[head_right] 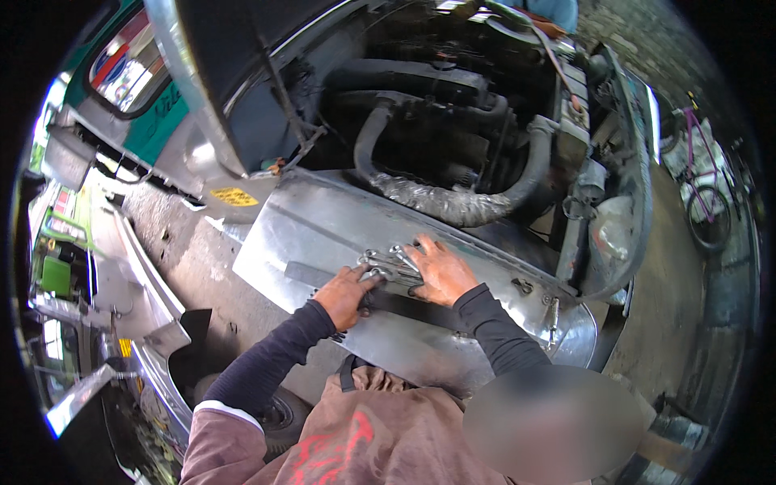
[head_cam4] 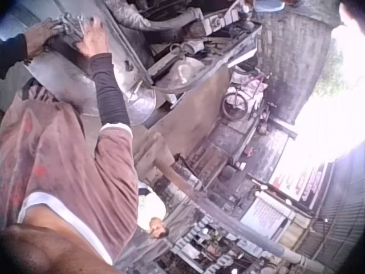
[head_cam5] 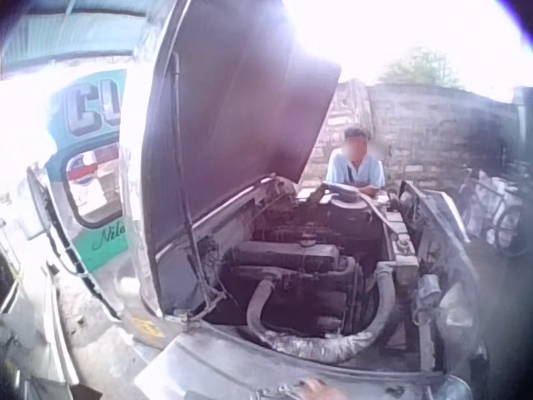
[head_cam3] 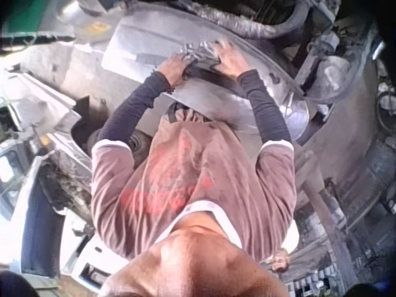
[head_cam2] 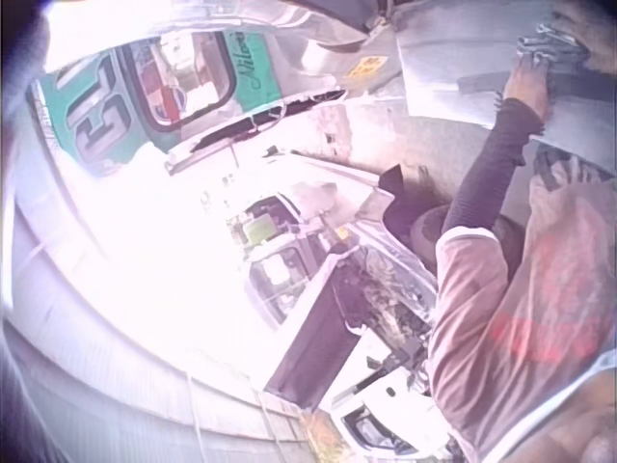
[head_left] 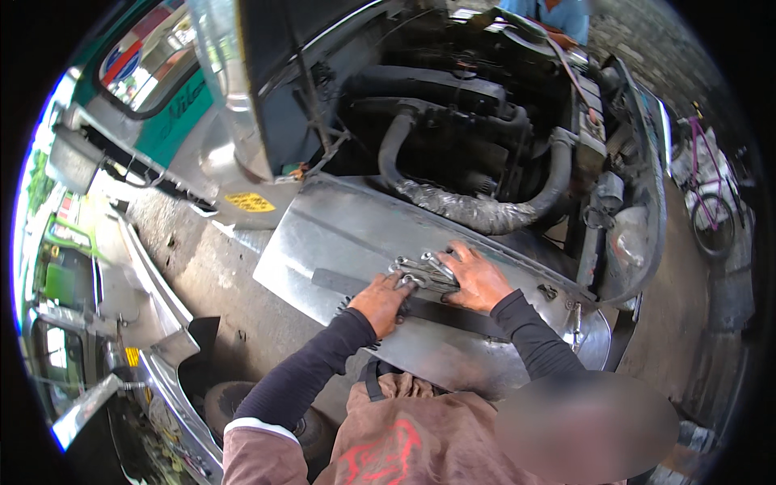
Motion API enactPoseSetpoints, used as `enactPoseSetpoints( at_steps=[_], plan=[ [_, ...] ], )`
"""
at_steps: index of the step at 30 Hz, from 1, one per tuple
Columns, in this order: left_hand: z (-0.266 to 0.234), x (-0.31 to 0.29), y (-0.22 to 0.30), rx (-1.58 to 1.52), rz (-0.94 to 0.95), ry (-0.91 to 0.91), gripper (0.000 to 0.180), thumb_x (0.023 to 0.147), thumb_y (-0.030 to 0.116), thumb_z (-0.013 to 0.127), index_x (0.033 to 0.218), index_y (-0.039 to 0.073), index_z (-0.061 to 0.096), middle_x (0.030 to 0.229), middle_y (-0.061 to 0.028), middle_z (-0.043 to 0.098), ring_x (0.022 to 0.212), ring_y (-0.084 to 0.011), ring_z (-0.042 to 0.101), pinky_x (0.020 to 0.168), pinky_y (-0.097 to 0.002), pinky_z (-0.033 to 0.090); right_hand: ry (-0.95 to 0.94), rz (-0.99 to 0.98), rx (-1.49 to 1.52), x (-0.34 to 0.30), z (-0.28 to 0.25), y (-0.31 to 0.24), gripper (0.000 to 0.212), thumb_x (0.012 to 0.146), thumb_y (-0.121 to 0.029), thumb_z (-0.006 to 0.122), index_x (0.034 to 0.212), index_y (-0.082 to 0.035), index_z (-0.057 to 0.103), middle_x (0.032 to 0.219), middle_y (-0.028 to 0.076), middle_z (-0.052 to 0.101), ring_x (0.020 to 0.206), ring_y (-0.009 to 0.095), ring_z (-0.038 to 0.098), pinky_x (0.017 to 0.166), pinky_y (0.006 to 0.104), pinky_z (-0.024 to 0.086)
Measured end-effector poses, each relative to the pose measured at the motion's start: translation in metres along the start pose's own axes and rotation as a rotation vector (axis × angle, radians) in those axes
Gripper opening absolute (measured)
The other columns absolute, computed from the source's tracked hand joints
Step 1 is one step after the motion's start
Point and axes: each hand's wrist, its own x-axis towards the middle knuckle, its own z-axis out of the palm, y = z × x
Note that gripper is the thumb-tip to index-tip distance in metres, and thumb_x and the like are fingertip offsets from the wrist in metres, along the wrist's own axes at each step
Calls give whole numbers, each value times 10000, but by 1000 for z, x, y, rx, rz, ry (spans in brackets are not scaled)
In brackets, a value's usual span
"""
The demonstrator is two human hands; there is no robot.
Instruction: The person uses a wrench to tighten bolts on the engine of a three-wheeled vehicle. They then move to the interior of the vehicle and use a wrench to tighten connections on the battery.
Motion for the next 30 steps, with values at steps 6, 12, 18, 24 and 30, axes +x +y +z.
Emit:
enactPoseSetpoints(
  at_steps=[6,12,18,24,30],
  plan=[
    [32,-14,-4,-7,56,109,260,808,141,625,1053,56,650,1043,-163,636,1071,-348,572,879,-437,533,-71,18,-6,8,29,19,691,659,-259,859,1250,-35,581,1374,316,468,1255,469,472,1037,497,422],
    [113,9,-30,409,140,242,255,820,294,602,916,90,721,947,-59,718,958,-295,628,903,-470,448,-160,22,-105,11,28,-4,599,519,-186,850,1003,79,619,1116,257,544,1004,446,600,897,451,506],
    [45,-29,-22,404,193,162,157,730,244,675,784,121,756,829,-53,727,928,-300,673,790,-436,536,-197,11,-374,9,29,22,614,624,-199,781,1118,96,566,1122,264,572,997,425,620,901,449,510],
    [19,-141,-19,-33,-213,24,164,630,165,730,768,76,734,811,-150,714,836,-359,703,744,-451,565,-332,50,-297,24,13,-17,609,677,-422,717,1020,80,674,1014,316,668,992,464,635,892,517,484],
    [5,-310,-18,-481,-633,237,285,665,171,766,911,51,688,902,-193,699,914,-396,672,800,-474,537,-405,261,-472,26,7,-72,592,666,-409,740,1034,52,693,1065,293,673,1040,437,637,929,479,497]
  ],
)
